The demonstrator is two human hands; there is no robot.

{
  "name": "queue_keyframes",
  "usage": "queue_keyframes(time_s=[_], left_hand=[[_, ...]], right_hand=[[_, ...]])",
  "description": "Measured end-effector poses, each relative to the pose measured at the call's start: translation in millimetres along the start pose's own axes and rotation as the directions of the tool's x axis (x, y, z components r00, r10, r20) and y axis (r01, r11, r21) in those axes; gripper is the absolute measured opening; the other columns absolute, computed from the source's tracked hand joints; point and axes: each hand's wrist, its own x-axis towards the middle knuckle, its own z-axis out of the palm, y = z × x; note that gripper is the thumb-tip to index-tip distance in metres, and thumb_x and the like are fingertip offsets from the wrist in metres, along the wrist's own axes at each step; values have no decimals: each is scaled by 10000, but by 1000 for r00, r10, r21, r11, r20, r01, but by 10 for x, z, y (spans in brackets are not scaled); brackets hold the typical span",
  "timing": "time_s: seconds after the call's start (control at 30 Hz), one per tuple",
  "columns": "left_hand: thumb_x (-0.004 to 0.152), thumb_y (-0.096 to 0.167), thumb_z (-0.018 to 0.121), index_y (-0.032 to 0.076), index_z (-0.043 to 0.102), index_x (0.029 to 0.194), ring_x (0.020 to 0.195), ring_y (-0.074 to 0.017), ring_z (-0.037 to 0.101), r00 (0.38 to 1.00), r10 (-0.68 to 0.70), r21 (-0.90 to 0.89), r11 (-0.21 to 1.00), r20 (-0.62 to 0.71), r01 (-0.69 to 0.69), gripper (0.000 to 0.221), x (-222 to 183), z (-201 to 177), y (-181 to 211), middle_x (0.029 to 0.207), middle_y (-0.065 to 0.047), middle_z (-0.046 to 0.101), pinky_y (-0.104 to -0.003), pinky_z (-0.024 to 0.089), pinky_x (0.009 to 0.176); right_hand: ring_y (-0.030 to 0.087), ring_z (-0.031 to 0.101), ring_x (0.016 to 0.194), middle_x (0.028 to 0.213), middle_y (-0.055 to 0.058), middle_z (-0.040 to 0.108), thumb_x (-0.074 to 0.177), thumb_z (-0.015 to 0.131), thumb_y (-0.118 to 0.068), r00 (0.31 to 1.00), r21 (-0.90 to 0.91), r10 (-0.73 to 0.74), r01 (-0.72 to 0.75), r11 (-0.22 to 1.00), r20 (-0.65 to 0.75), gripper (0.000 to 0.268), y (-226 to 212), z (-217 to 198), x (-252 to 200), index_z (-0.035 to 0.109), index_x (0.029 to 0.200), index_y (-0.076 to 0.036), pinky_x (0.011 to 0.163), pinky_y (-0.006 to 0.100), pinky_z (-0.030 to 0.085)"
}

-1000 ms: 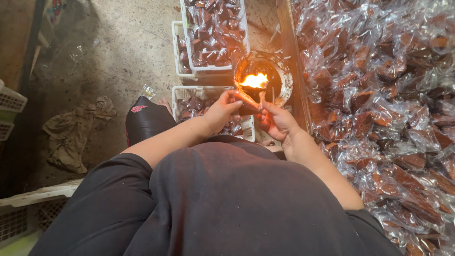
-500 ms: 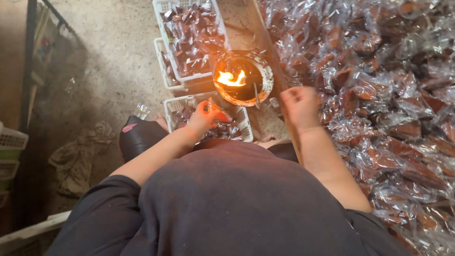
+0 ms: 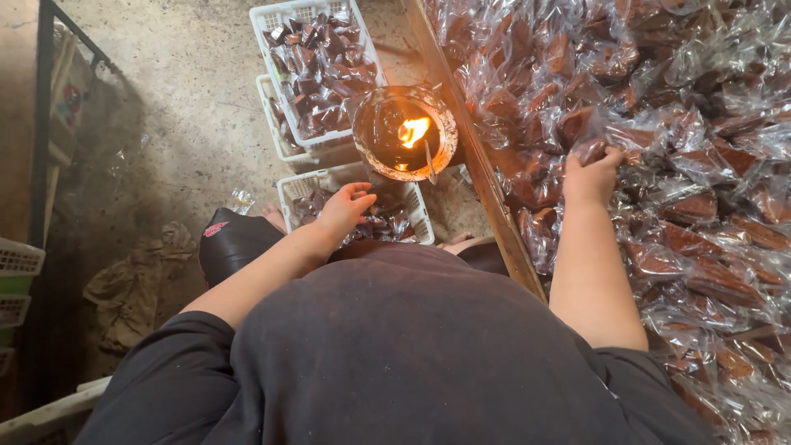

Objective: Sealing plastic bags containing baked goods by folding the tops and passing them over a flame from an oil lamp.

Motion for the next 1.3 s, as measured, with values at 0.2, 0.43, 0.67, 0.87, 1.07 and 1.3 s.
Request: queue_keyframes(time_s=[0.2,0.43,0.67,0.87,1.07,1.3], left_hand=[[956,280,731,99,588,1408,1013,-180,682,979,160,-291,949,124,-118,507,76,82,-9,1236,-151,631,-246,618,772],[964,179,708,191,507,1484,1119,-334,684,915,263,-568,822,307,-46,558,-143,240,202,1320,-161,568,-447,662,793],[928,68,740,59,627,1271,915,-309,753,949,283,-651,748,137,-129,361,68,177,46,1103,-132,705,-414,649,764],[920,55,761,82,552,1358,994,-379,744,948,280,-663,740,155,-110,487,29,92,59,1194,-175,696,-486,643,837],[885,67,816,61,614,1264,990,-287,742,964,239,-618,777,117,-118,429,223,92,-111,1119,-123,719,-492,656,805],[901,91,762,35,629,1221,1012,-323,741,936,197,-738,669,292,89,351,-266,52,331,1091,-110,703,-500,643,843]], right_hand=[[500,558,1264,1339,308,510,1088,705,-158,847,441,-515,514,736,-129,496,-598,-209,-365,344,1409,-48,1081,566,469],[193,696,963,1069,106,704,868,835,-250,463,797,-775,208,567,430,653,-1165,93,-1333,521,1436,-177,857,347,586],[90,645,619,760,-2,724,960,740,-306,665,548,-539,227,805,517,121,-979,490,-1381,743,1066,-249,606,232,541],[17,609,626,705,-31,704,993,715,-285,616,665,-512,-26,746,599,126,-1162,394,-1620,722,920,-183,598,153,489],[63,656,936,1002,16,759,914,812,-155,635,794,-650,92,601,418,155,-1112,531,-1676,735,1044,-120,883,250,550],[66,616,1050,1154,31,736,995,720,-145,504,861,-752,29,507,426,87,-1092,683,-1756,649,999,-95,1019,341,499]])
